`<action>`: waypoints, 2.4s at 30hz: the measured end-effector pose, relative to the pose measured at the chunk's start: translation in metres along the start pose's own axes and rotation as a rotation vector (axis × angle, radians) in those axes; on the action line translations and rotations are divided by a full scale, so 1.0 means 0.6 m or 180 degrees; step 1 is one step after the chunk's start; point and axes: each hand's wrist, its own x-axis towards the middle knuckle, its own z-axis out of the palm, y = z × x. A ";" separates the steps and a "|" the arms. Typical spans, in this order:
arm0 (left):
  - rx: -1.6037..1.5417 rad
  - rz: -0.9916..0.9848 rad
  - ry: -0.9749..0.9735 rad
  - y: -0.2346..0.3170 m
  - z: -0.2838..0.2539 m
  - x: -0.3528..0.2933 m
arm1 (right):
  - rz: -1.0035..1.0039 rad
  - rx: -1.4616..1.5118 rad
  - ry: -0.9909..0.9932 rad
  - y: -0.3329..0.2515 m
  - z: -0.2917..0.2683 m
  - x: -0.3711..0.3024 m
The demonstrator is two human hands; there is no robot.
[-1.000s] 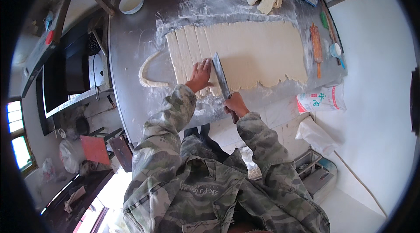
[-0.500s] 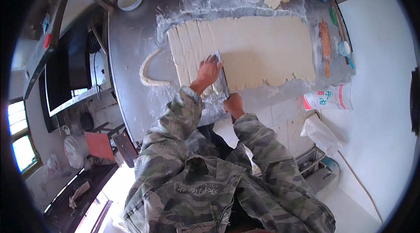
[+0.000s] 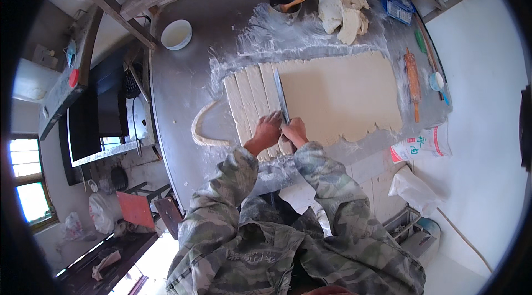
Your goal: The person rolls out a large piece of dough with a wooden rolling pin on a metal table and then cuts the dough into strips using a metal scraper.
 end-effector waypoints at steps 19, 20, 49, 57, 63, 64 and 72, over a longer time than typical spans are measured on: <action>-0.0388 -0.0310 0.0359 -0.049 -0.064 0.163 | 0.0051 0.0908 -0.0311 -0.112 -0.152 0.070; -0.0367 -0.0286 0.0427 -0.047 -0.064 0.182 | 0.0132 0.0955 -0.0243 -0.104 -0.160 0.075; 0.0750 -0.0112 -0.0812 0.059 0.013 0.077 | 0.0288 0.0709 -0.0503 -0.027 -0.154 0.004; 0.0686 -0.0374 -0.0593 0.077 0.033 0.048 | 0.0571 0.0213 -0.0483 0.013 -0.152 -0.082; 0.0787 -0.0384 -0.0624 0.077 0.038 0.048 | 0.0608 0.0689 -0.0534 0.088 -0.162 -0.177; 0.0788 -0.0352 -0.0460 0.080 0.040 0.047 | 0.0526 0.0734 -0.0544 0.094 -0.164 -0.184; -0.0280 0.0087 0.0011 0.088 0.015 0.093 | 0.0718 0.0277 -0.0243 0.096 -0.124 -0.198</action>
